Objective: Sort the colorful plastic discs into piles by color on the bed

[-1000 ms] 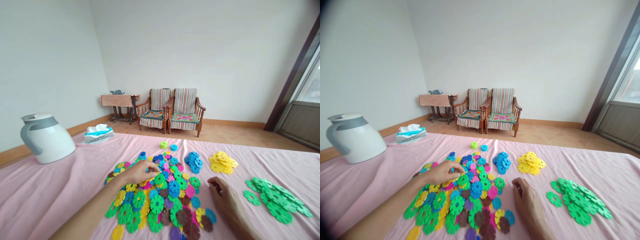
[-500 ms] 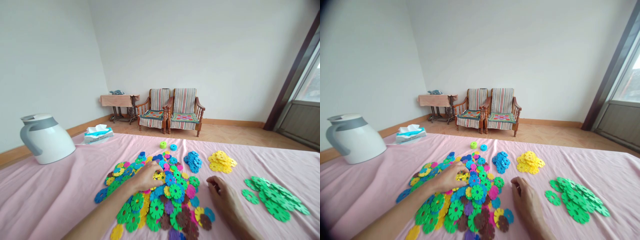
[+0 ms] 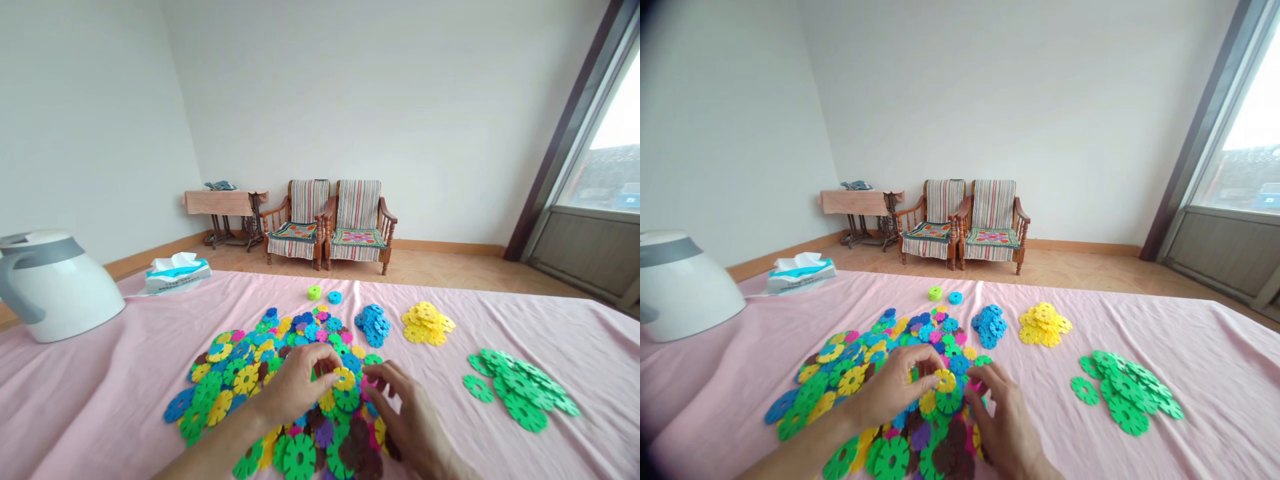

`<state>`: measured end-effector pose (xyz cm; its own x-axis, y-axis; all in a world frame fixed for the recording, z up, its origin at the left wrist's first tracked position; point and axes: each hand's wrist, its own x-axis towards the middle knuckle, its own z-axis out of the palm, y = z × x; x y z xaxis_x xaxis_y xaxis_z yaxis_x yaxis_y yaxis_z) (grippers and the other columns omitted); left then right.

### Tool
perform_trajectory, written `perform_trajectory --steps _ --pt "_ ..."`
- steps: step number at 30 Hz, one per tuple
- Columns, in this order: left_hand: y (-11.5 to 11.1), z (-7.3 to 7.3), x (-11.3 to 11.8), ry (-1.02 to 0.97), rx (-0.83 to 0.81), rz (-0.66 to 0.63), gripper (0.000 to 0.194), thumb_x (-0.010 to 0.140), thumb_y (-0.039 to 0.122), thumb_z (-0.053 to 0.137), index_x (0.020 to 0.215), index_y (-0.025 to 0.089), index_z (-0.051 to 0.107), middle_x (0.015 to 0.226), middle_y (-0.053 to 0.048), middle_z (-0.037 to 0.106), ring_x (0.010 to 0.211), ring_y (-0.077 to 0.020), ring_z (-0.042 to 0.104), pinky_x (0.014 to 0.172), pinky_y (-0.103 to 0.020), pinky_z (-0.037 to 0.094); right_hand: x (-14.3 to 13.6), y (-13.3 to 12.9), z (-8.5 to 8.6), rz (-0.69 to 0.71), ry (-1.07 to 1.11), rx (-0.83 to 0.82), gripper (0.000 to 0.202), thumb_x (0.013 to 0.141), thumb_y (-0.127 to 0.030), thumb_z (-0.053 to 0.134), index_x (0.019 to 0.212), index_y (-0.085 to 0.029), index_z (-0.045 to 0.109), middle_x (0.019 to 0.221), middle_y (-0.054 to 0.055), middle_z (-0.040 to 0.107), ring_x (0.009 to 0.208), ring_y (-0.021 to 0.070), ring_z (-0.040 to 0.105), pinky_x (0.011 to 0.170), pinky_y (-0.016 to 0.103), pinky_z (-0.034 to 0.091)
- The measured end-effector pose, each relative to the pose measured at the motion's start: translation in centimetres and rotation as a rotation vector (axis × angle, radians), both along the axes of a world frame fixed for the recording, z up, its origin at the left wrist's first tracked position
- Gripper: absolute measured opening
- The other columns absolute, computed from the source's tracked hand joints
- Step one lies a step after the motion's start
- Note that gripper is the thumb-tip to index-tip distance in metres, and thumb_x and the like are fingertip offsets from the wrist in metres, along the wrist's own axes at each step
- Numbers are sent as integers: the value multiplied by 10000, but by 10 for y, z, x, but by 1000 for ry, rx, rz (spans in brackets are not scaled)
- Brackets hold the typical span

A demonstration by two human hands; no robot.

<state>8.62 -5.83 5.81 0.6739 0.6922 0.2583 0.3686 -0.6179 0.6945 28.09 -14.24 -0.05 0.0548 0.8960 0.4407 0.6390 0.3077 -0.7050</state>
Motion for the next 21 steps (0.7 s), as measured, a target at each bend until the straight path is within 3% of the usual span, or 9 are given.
perform_trajectory --steps 3,7,10,14,17,21 --pt "-13 2 5 -29 -12 -34 57 789 171 609 783 203 656 741 7 672 700 -145 613 669 -230 466 -22 -6 7 83 68 -10 208 909 -362 474 829 -222 605 753 -1 612 694 132 573 638 222 451" --pt "-17 3 1 -55 4 -10 69 830 242 601 834 217 665 819 -11 697 769 -163 624 723 -245 485 -6 -1 6 -101 94 21 312 904 -441 461 782 -209 631 691 7 592 625 135 541 576 225 429" --pt "-17 0 -16 -58 27 70 118 873 284 563 841 223 659 830 -10 694 759 -156 624 708 -233 493 41 12 2 -349 47 -6 351 870 -480 466 774 -196 648 674 21 624 585 147 542 549 248 410" --pt "-25 -10 -47 -54 91 157 137 887 286 543 811 243 648 771 3 687 723 -156 639 683 -221 508 120 33 0 -690 -102 -163 330 773 -461 482 798 -185 661 683 40 680 598 185 600 548 270 407" --pt "-30 -19 -65 -56 157 210 154 889 304 533 804 250 650 758 -5 692 701 -167 647 666 -225 523 166 50 2 -804 -130 -206 330 756 -397 459 829 -171 689 756 88 712 653 224 629 558 295 398" --pt "-26 -30 -74 -100 243 310 161 893 340 526 845 271 662 798 -14 704 748 -184 668 697 -233 538 202 72 3 -938 -126 -253 348 726 -353 484 839 -125 722 799 173 718 666 272 636 546 331 391"
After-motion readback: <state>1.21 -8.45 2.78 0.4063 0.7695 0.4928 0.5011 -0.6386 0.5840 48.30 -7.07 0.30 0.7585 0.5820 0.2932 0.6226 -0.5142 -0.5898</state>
